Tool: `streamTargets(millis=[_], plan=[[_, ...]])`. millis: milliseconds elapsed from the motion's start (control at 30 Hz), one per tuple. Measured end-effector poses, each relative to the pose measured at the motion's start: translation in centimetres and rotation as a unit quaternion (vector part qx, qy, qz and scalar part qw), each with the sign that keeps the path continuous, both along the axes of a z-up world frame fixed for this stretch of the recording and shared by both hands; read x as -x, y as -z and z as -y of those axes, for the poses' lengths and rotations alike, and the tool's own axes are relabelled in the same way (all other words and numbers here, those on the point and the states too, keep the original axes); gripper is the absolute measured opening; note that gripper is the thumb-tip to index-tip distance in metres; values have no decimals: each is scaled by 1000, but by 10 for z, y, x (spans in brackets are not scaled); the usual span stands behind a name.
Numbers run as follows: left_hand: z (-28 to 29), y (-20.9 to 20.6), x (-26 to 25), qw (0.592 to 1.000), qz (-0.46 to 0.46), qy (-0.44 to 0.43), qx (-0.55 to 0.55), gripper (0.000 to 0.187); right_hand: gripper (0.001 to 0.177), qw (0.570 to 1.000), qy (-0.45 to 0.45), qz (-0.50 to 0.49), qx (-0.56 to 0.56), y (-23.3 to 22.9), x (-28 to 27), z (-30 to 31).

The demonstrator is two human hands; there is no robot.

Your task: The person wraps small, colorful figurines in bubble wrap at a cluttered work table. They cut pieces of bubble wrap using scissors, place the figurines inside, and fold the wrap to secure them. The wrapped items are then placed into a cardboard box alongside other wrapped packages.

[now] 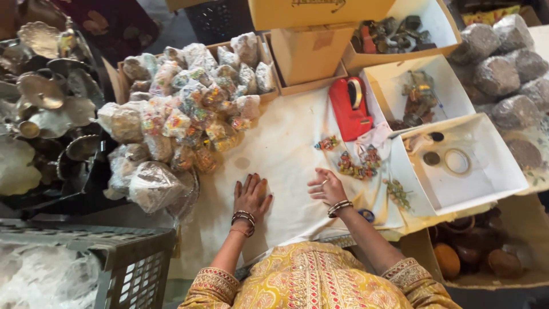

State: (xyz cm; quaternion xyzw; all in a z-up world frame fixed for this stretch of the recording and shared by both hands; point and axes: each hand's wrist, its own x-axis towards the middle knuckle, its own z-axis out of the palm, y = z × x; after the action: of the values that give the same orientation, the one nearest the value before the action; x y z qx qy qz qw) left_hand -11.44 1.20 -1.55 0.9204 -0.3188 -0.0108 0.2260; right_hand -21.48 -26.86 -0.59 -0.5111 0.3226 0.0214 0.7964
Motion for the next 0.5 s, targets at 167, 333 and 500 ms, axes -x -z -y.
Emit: streamTargets(millis=[167,333,500], plan=[[-1,-7,1,1000,-6,4,-4,59,15,978,-36,-20,205,107,16,30],[-2,-4,-1,1000,-12,-2,-13,61,16,985,-27,-61,162,78,3,33],[-3,4,3,1000,-10,5,28,58,20,984,-60,-94,141,71,-1,42]])
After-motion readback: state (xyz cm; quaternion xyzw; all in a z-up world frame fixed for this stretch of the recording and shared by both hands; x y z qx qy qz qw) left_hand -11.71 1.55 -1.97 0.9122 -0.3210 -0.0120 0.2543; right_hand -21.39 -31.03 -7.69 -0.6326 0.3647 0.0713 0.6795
